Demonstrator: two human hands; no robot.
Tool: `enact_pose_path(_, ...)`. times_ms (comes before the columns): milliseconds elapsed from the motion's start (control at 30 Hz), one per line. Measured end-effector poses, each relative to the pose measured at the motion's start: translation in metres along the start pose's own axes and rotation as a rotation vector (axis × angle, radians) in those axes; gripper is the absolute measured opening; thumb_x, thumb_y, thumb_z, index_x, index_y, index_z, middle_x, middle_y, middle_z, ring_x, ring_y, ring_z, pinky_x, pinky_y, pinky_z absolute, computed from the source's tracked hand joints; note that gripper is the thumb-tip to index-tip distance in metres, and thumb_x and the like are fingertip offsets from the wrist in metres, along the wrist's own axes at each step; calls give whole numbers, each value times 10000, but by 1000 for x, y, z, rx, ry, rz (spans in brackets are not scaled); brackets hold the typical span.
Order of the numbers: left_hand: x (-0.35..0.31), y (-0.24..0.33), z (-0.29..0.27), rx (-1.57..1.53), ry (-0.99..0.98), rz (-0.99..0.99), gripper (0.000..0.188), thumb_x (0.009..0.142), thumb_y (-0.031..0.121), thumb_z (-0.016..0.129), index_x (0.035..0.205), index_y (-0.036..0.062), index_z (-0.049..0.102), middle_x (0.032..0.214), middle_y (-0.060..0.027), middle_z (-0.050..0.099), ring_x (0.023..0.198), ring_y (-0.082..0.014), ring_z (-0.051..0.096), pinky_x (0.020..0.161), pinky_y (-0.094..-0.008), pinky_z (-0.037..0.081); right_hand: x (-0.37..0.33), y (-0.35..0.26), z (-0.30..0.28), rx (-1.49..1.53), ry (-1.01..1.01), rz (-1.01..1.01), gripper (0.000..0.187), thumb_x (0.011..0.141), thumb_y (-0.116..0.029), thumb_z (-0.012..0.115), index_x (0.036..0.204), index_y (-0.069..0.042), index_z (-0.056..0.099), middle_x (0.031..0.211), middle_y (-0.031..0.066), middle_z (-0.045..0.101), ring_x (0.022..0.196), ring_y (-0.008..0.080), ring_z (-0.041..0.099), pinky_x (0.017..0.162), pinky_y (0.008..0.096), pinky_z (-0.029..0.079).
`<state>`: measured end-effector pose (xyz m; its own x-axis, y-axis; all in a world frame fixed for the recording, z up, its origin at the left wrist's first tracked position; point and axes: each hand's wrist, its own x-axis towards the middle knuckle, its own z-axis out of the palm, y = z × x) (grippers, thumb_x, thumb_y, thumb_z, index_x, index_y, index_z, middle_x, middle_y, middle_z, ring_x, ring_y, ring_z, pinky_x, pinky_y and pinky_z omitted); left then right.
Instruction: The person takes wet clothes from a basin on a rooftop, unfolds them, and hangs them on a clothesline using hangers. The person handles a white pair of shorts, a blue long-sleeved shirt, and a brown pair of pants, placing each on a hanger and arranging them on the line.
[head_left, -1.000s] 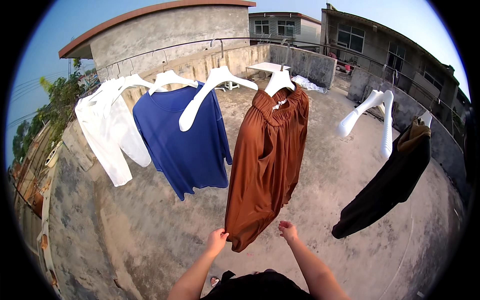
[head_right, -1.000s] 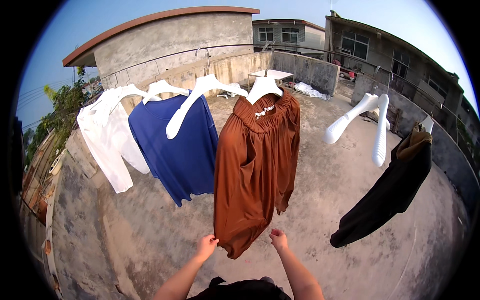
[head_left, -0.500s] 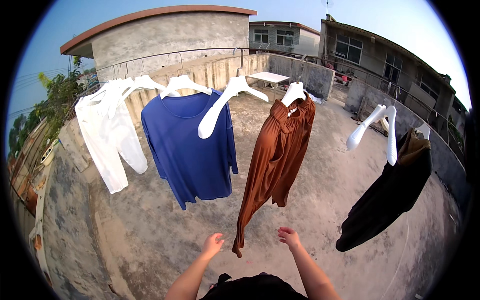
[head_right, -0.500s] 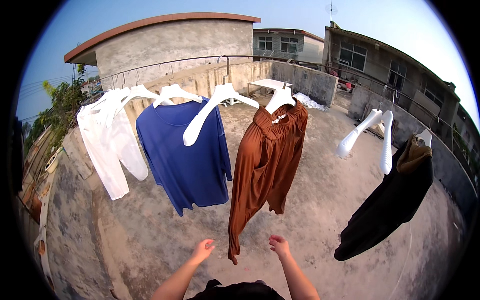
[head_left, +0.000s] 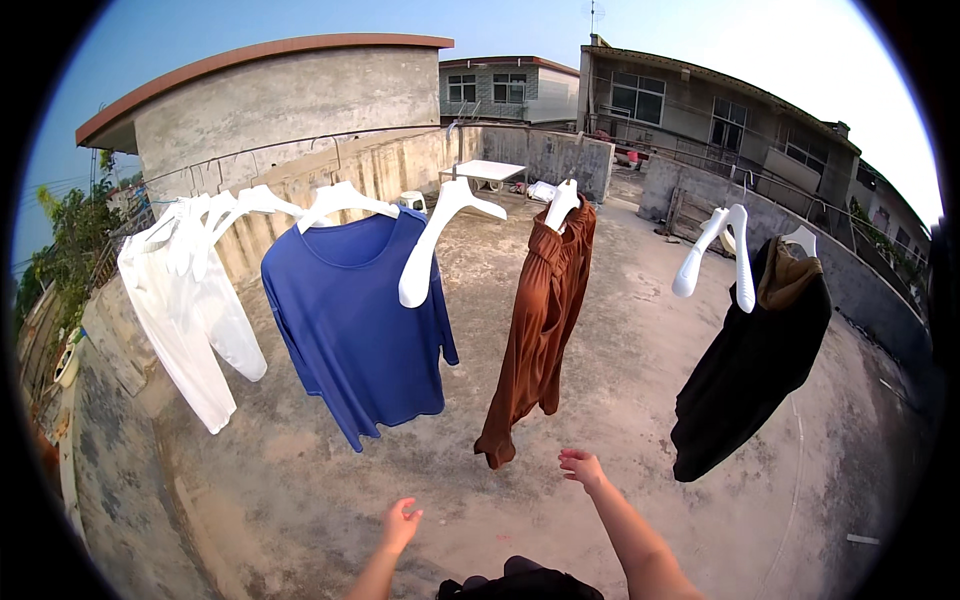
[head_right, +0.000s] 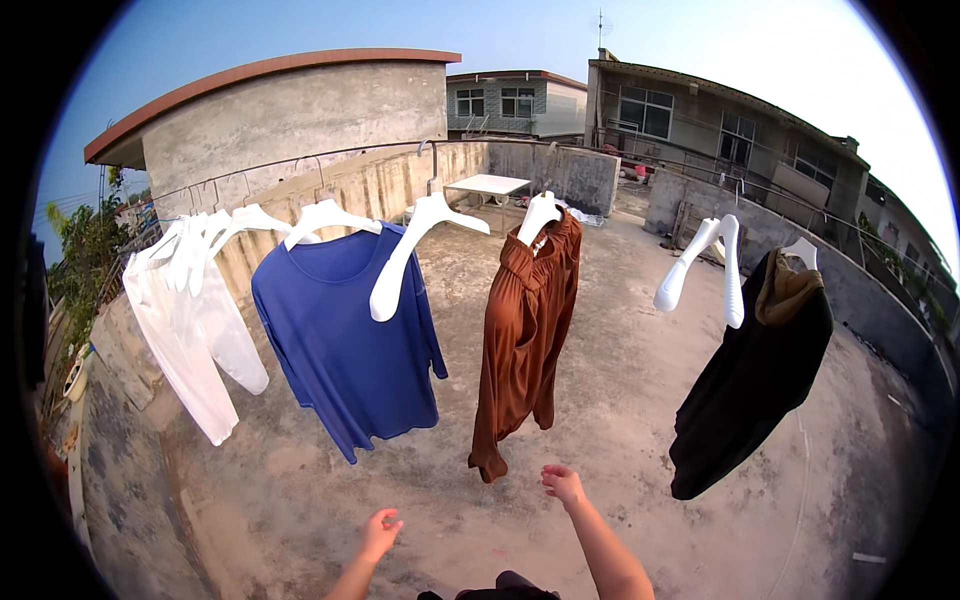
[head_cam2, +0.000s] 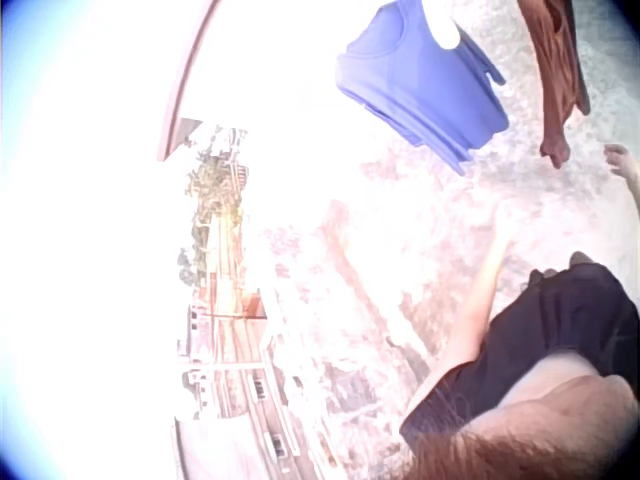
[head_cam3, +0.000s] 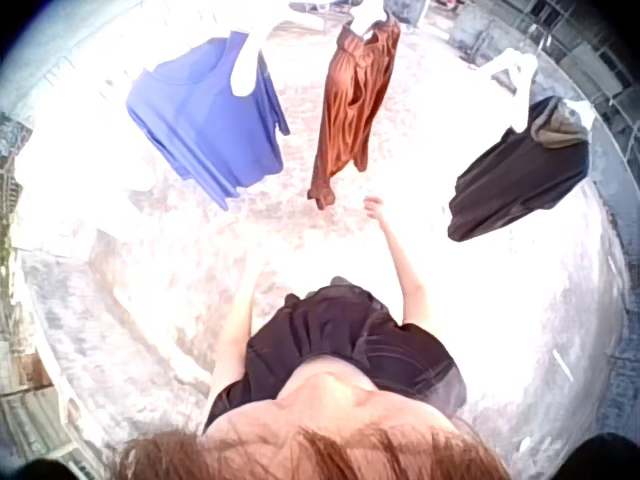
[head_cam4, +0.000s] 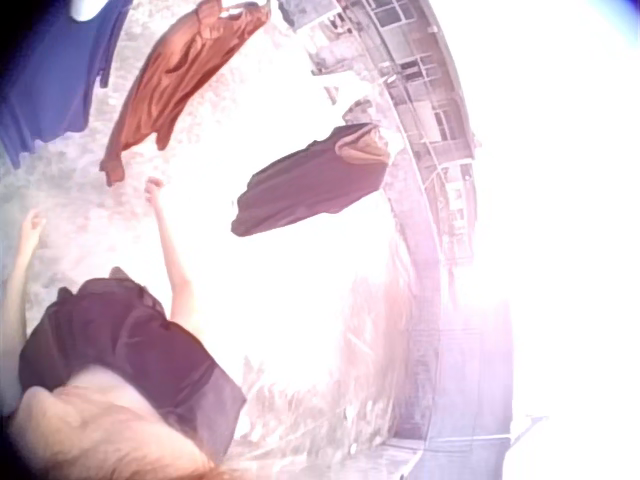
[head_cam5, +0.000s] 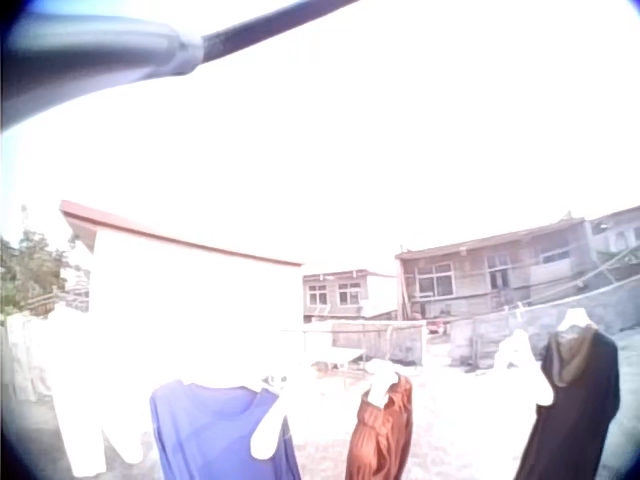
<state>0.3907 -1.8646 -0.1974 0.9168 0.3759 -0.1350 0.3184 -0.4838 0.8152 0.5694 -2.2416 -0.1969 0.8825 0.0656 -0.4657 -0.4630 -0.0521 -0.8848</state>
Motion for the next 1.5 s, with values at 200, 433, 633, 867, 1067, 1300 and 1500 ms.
enact_pose_path(200,12,54,53,-75,-8,163,366,786,179,687,1110,36,593,1067,-118,610,807,-208,612,725,-339,496,55,-26,-60,-113,62,-24,295,809,-99,615,1104,-97,615,1033,2,627,901,138,594,759,318,498)
enact_pose_path(433,24,126,138,-103,-21,120,340,799,172,670,1112,61,599,1043,-111,612,837,-232,609,747,-338,498,183,-67,-118,-440,-49,-156,320,775,-145,661,1093,-114,658,1092,71,614,1032,198,553,876,324,457)
enact_pose_path(633,8,150,186,-142,-94,123,321,813,194,663,1099,59,605,1056,-122,619,874,-237,622,756,-343,502,301,-118,-113,-812,137,-343,433,696,-279,694,1125,-238,653,1381,103,436,1313,280,339,1099,343,275)
enact_pose_path(867,-13,163,199,-122,-71,-15,277,819,164,656,1065,42,624,956,-125,650,769,-221,639,706,-316,512,331,-114,-104,-658,-26,-570,441,780,-151,626,1213,-94,566,1223,110,567,1111,281,548,949,358,432)
enact_pose_path(1067,-17,145,237,-140,-66,78,260,810,132,653,1050,36,627,904,-106,668,753,-207,641,693,-307,515,200,-90,-153,-463,-245,-580,267,872,-126,585,1123,-39,614,1157,94,569,1115,223,528,956,316,410)
enact_pose_path(1300,-47,111,315,-155,-164,43,316,787,136,685,1082,39,624,933,-62,670,740,-140,620,683,-274,508,43,-109,-203,-331,-391,-450,259,904,-140,548,1115,-8,617,1125,73,556,1026,168,558,910,289,430)
enact_pose_path(1500,-118,129,391,-50,-449,-151,803,637,470,767,1245,15,508,1284,-178,506,1136,-308,529,981,-381,394,-85,-138,-222,-290,-498,-340,289,913,-179,546,1143,-16,611,1181,80,517,1027,174,561,904,296,441)
